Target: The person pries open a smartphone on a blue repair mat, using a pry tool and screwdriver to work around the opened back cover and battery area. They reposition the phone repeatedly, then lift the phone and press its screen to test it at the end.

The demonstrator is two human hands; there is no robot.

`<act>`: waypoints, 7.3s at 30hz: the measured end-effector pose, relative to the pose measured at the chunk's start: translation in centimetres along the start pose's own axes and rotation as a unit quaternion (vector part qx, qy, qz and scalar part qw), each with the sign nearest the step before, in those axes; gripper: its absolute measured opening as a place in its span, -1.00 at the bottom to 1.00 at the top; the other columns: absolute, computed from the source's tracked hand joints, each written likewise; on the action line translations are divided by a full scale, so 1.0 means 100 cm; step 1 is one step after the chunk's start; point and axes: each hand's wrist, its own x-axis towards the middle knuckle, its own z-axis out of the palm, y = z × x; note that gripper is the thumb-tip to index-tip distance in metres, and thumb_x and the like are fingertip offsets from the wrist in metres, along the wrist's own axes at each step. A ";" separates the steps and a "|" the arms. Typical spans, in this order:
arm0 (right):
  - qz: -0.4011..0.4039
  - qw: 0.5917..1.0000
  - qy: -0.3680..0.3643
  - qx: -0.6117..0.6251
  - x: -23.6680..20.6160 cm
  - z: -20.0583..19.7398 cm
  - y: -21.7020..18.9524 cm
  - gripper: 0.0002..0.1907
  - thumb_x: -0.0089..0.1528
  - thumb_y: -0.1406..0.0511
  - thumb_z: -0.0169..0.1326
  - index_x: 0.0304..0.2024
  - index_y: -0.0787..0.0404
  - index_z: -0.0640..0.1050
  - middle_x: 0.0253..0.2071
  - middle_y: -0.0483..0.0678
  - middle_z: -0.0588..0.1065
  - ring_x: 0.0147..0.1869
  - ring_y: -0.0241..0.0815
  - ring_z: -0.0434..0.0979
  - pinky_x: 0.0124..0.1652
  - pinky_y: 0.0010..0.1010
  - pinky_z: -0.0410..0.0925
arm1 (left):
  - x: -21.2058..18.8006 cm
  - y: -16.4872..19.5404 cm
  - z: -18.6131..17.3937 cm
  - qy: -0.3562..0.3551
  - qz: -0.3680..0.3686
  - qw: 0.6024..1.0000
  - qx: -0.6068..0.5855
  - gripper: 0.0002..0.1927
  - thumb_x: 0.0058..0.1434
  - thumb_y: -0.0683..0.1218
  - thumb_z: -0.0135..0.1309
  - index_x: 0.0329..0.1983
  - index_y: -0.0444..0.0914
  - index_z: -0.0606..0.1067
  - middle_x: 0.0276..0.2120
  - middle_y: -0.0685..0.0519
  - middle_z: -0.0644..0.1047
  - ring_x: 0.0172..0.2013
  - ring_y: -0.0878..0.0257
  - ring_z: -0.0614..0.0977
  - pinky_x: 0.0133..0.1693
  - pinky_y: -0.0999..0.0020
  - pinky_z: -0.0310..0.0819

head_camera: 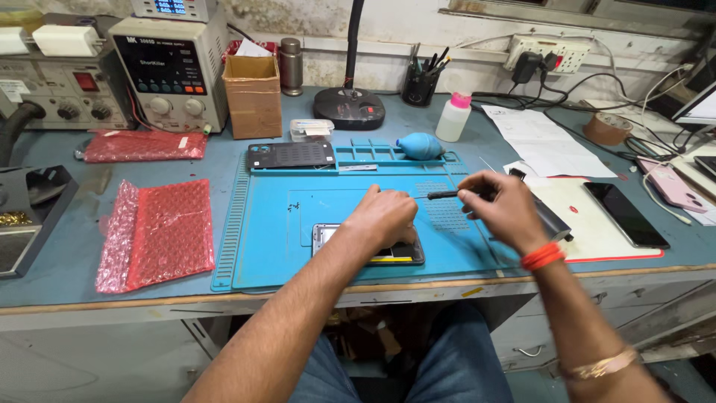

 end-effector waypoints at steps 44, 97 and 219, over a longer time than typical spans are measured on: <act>0.004 0.994 0.114 0.002 -0.042 0.038 0.013 -0.81 0.26 0.29 0.19 -0.16 0.28 0.65 -0.40 -0.05 0.65 -0.33 -0.33 0.68 -0.30 -0.51 0.46 | -0.069 -0.101 -0.031 0.167 -0.048 0.985 -0.018 -0.80 0.08 -0.21 0.15 -0.29 -0.12 0.70 -0.23 0.05 0.68 -0.16 0.07 0.68 0.06 -0.04 0.36; 0.004 0.993 0.115 0.029 -0.047 0.038 0.020 -0.83 0.27 0.33 0.19 -0.16 0.34 0.64 -0.38 -0.05 0.64 -0.32 -0.34 0.65 -0.28 -0.51 0.46 | -0.006 0.014 0.018 0.083 0.041 0.996 -0.003 -0.75 0.08 -0.03 0.19 -0.31 -0.32 0.58 -0.24 -0.18 0.57 -0.13 -0.11 0.61 -0.07 0.01 0.49; 0.019 0.869 -0.279 -0.409 0.060 0.017 -0.121 -0.65 0.24 0.10 0.19 -0.20 0.25 0.70 -0.49 0.08 0.64 -0.39 -0.14 0.69 -0.28 -0.29 0.50 | -0.130 -0.100 -0.017 0.020 -0.075 0.966 -0.248 0.24 -0.32 0.09 0.52 0.48 0.06 0.15 0.10 -0.02 0.54 0.19 0.02 0.46 0.26 0.06 0.24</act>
